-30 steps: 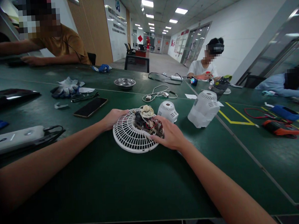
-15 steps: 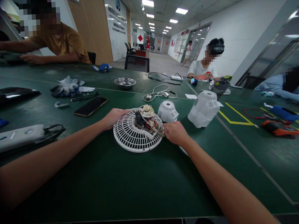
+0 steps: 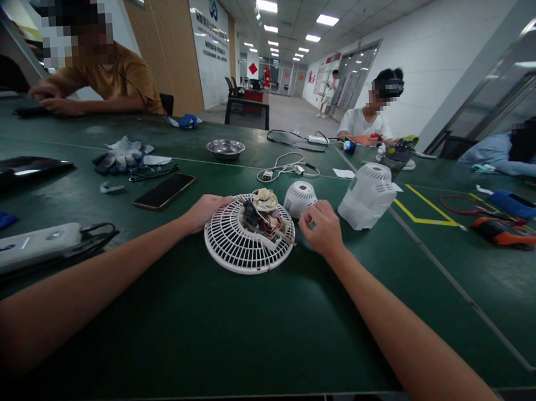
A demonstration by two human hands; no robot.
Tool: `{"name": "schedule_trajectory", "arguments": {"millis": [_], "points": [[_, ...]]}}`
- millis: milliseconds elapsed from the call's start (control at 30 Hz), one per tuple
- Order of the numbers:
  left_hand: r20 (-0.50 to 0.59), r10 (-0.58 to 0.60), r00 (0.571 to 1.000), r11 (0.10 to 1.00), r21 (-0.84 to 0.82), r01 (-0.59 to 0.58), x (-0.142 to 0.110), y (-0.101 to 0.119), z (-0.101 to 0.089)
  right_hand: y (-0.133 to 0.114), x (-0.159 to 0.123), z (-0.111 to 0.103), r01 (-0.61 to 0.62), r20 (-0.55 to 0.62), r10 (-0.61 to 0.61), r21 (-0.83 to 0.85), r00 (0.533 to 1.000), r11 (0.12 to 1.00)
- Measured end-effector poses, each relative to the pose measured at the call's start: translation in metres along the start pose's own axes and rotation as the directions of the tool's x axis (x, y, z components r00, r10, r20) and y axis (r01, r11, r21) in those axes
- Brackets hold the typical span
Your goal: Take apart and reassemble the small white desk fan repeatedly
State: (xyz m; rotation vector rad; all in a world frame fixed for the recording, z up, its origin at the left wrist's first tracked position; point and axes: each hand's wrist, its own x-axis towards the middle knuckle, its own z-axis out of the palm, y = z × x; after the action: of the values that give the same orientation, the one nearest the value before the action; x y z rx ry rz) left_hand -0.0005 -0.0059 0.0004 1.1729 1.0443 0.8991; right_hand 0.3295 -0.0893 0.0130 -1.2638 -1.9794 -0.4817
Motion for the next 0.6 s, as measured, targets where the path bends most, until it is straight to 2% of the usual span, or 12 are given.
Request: {"name": "schedule_trajectory", "arguments": {"millis": [67,233,367,433,500,533,600], "points": [[0.008,0.007,1.000,1.000,0.020,-0.007,0.002,-0.002,-0.002,0.003,0.002,0.004,-0.093,-0.060,0.092,-0.019,0.994,0.995],[-0.004,0.037,0.999,0.998,0.055,-0.037,0.006,-0.007,-0.004,0.023,-0.001,0.022,-0.272,0.133,0.262,0.070,0.956,0.960],[-0.045,0.111,0.993,0.985,0.135,-0.104,0.007,-0.006,-0.002,0.042,-0.003,0.030,-0.459,0.172,0.430,0.198,0.886,0.866],[-0.083,0.231,0.969,0.949,0.240,-0.206,0.004,-0.001,-0.001,0.045,-0.001,0.029,-0.564,0.184,0.535,0.321,0.825,0.761],[-0.077,0.375,0.924,0.865,0.387,-0.319,-0.002,0.006,0.001,0.043,0.002,0.027,-0.634,0.259,0.601,0.516,0.756,0.576],[-0.042,0.436,0.899,0.807,0.460,-0.370,-0.006,0.010,0.003,0.040,0.004,0.025,-0.641,0.324,0.593,0.611,0.737,0.464],[0.076,0.504,0.860,0.700,0.547,-0.459,-0.014,0.017,0.007,0.027,0.006,0.021,-0.619,0.436,0.499,0.728,0.749,0.293]]}}
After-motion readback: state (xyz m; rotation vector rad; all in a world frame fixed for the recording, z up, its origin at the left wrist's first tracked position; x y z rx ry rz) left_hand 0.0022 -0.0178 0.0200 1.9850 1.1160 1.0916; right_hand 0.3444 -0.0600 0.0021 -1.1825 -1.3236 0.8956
